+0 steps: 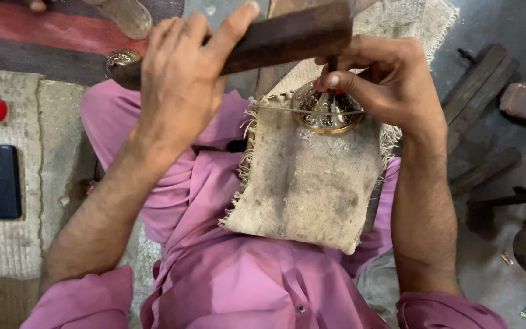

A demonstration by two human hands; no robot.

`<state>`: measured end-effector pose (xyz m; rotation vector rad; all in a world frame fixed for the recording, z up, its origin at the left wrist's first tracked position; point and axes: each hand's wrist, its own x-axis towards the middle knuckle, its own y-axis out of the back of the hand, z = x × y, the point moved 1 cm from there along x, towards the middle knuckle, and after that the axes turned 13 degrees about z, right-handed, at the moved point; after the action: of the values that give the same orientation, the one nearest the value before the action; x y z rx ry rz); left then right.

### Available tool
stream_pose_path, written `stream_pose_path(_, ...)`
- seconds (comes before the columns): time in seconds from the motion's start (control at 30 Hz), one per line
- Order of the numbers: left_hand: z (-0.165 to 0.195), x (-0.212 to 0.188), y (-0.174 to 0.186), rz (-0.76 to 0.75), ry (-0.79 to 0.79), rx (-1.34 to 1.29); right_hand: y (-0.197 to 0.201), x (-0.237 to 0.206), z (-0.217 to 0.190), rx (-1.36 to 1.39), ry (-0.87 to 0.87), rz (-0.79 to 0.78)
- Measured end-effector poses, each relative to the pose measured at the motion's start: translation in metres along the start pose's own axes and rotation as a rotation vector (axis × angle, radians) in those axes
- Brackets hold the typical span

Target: The person sits cross-legged and repeatedly hammers a small ornate metal object using a wooden mallet and a chisel-like tool. They adjust the object's position on a cloth-covered board between strikes.

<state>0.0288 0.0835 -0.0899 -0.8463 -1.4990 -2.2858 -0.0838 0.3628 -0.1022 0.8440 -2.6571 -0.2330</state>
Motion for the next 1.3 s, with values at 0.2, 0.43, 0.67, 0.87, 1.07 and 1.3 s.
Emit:
stream_pose_path(0.2,0.002,0.003,0.002,-0.055,0.053,0.039,0.001,-0.001,0.001,0.011,-0.014,0.008)
stream_pose_path(0.43,-0.002,0.003,0.001,0.005,0.018,-0.008,0.002,0.0,0.0,0.028,-0.038,0.012)
stream_pose_path(0.67,-0.004,0.006,-0.004,-0.058,0.047,0.073,0.004,0.001,0.002,0.036,-0.027,-0.001)
stream_pose_path(0.87,0.006,0.009,-0.003,-0.1,0.089,0.162,0.008,0.003,0.002,-0.017,0.01,-0.019)
stream_pose_path(1.07,0.01,0.012,-0.002,-0.111,0.065,0.185,0.01,0.002,0.002,0.047,-0.051,0.002)
stream_pose_path(1.3,0.011,0.013,-0.004,-0.061,0.101,-0.026,0.016,0.005,0.013,0.04,0.074,-0.062)
